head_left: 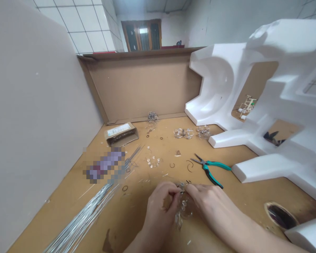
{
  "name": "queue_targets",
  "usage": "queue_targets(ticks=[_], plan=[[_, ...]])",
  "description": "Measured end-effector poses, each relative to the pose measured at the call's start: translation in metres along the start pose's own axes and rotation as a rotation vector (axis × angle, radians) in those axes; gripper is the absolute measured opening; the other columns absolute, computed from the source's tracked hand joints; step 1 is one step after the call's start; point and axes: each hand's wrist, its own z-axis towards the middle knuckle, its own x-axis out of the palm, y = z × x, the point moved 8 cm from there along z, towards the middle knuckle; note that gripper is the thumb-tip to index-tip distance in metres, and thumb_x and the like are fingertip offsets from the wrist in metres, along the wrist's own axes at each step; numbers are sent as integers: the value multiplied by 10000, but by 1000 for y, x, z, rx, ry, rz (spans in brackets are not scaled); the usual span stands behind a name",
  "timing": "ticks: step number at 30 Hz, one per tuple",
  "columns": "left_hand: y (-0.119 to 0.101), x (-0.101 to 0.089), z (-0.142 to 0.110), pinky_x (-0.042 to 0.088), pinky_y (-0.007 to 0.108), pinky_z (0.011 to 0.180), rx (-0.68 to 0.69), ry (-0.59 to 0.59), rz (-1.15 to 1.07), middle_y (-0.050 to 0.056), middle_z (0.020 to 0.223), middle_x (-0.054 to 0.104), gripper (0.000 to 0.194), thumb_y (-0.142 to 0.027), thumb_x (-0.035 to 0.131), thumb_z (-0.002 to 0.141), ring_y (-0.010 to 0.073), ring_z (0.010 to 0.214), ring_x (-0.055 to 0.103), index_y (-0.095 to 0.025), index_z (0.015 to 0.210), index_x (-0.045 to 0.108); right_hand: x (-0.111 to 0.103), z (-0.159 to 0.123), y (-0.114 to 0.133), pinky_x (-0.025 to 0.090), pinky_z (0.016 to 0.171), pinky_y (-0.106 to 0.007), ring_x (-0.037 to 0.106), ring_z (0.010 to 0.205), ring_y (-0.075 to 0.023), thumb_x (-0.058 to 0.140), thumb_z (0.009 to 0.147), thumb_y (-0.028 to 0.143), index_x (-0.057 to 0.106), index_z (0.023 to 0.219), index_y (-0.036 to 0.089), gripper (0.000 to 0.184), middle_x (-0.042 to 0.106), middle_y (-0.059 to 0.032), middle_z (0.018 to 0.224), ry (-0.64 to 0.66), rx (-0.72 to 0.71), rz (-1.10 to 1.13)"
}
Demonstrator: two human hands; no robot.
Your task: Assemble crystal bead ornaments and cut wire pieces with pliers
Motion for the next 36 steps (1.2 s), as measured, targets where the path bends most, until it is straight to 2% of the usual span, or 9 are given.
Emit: queue_targets(ticks=[7,11,14,16,19,22,26,29,36], plan=[[13,5,-1,438,248,703,-62,-8,-61,17,766,601,91,-192,529,766,141,735,558,-190,843,577,-13,1,-2,305,527,-251,515,600,-137,466,775,137,565,679,187,146,565,-25,684,10,-21,133],[12,7,1,433,236,659,-116,51,-142,15,719,603,59,-199,547,741,137,695,551,-165,741,595,-15,7,-5,351,562,-228,479,632,-105,531,748,170,542,648,170,101,540,-16,778,64,-1,671],[16,6,3,445,255,658,-219,47,-243,7,667,612,75,-228,600,700,141,663,554,-156,680,593,4,11,-8,342,508,-212,431,515,-55,567,749,237,532,645,147,142,570,-25,815,184,56,1168],[17,4,4,437,326,791,-243,36,-266,-5,619,623,90,-237,629,678,140,634,567,-160,641,602,21,12,-10,315,452,-198,409,441,-38,590,751,290,560,688,136,169,601,-21,733,268,120,1350],[22,0,5,301,425,985,-245,7,-207,-15,596,650,75,-237,647,675,153,651,601,-179,629,634,36,12,-22,327,419,-183,458,431,-61,639,719,345,605,721,122,226,589,-2,568,248,269,1394],[17,-6,5,298,435,993,-129,-22,-109,-16,643,668,60,-221,616,716,146,649,607,-196,669,644,38,12,-32,425,507,-209,541,502,-91,661,696,374,633,723,120,257,614,-13,568,164,379,1416],[-14,-15,1,458,327,738,234,-90,98,19,688,624,91,-167,570,754,142,676,565,-199,727,651,34,10,-32,462,596,-224,598,593,-114,687,672,362,648,709,121,246,659,-38,632,156,416,1424],[-30,-17,-3,440,267,609,393,-117,167,28,687,591,104,-125,575,748,138,673,529,-196,740,650,33,8,-29,474,624,-230,608,614,-116,692,666,347,659,772,130,243,668,-33,649,187,408,1429],[-33,-14,-3,427,264,609,405,-99,136,25,678,587,106,-105,588,741,135,659,522,-191,757,648,35,6,-22,467,619,-229,597,609,-116,664,661,238,674,740,159,112,654,-3,632,189,379,1268]])
